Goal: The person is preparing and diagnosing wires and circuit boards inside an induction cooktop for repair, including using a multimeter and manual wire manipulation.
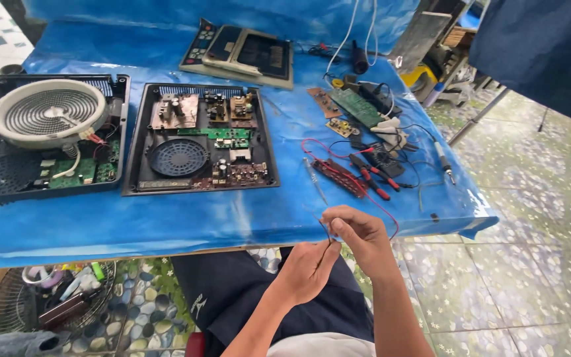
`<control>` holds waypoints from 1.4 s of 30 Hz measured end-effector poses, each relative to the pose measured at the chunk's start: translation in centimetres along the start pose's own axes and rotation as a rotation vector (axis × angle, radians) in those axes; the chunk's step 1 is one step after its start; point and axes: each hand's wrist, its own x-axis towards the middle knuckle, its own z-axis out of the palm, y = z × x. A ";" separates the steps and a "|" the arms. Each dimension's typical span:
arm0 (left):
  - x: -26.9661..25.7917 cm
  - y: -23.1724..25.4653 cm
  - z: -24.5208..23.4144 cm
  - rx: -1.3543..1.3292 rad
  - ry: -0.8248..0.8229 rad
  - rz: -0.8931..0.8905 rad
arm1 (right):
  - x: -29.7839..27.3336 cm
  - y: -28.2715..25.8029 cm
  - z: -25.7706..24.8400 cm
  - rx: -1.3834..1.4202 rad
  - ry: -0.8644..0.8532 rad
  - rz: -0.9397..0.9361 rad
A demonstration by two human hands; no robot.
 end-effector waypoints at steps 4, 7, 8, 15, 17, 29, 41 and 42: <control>-0.1 0.7 1.0 -0.029 -0.078 -0.051 | -1.2 0.5 -1.7 0.034 0.043 0.023; -0.2 0.0 1.4 0.047 -0.087 -0.005 | -1.4 0.6 -2.3 0.042 0.060 -0.007; -0.1 -0.5 1.5 0.134 -0.047 0.059 | -1.5 0.6 -2.5 0.029 0.011 -0.047; -0.3 -0.1 1.6 0.327 0.010 0.214 | -1.5 -0.5 -2.0 -0.228 0.030 -0.231; -0.2 0.0 1.4 0.320 0.006 0.198 | -1.9 -0.2 -2.2 -0.192 0.078 -0.197; -0.1 -0.2 1.6 0.293 0.051 0.132 | -2.0 2.6 -1.3 -0.632 0.470 -0.324; 0.8 -0.5 3.4 0.137 0.097 0.097 | -0.8 4.8 -1.4 -0.831 0.633 -0.512; 0.7 -0.5 3.5 0.117 0.105 0.072 | -0.7 4.9 -1.2 -0.804 0.638 -0.506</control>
